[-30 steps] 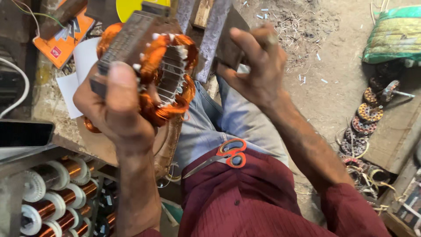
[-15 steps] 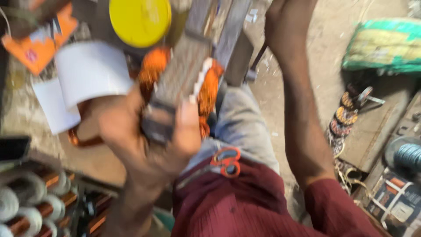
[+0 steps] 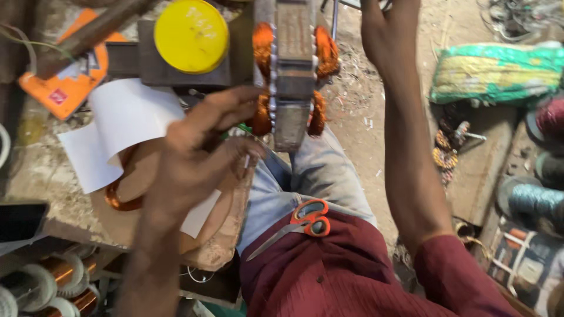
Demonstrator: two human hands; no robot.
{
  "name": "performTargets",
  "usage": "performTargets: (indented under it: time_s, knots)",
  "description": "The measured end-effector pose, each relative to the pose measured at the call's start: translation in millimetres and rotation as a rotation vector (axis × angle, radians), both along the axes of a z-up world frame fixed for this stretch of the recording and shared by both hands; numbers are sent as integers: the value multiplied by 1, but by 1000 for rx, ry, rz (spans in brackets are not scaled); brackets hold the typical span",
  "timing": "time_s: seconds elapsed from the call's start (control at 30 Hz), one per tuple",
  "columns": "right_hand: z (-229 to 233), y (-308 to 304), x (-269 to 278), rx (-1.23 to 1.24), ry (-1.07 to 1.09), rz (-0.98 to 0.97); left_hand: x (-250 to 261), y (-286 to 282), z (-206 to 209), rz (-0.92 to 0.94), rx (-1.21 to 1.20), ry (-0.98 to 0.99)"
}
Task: The person winds copper wire around a laminated metal core, using a screwdriver to adjust the winding and scissors to cut small pieces of white paper for insulation. The person repeatedly wraps the wire, inserts paper spacers, and adjusts the coil on the core.
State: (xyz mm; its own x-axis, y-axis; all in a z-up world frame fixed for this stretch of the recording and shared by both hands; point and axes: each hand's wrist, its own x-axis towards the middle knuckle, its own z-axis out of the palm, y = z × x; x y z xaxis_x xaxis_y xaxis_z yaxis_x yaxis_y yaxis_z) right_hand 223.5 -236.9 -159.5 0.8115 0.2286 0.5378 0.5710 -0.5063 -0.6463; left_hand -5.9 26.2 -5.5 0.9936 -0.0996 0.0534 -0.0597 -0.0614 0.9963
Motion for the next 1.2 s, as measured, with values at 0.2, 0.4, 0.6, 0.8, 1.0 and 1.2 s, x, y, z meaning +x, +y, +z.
performTargets:
  time_s: [0.2,0.4,0.6,0.8,1.0,1.2]
  knots:
    - [98,-22,-168,356,762,527,26,21,18,-65,364,-108]
    - [116,-9,-158,12,470,166,27,14,12,9,164,-152]
    - [120,-8,-154,431,632,365,11,14,11,61,431,-339]
    - [103,1,-147,448,516,686,4,13,10,15,449,-325]
    - [121,-10,-155,143,310,653,12,22,-2,-134,304,-160]
    - [144,6,-165,117,237,571,13,-5,-18,47,143,-180]
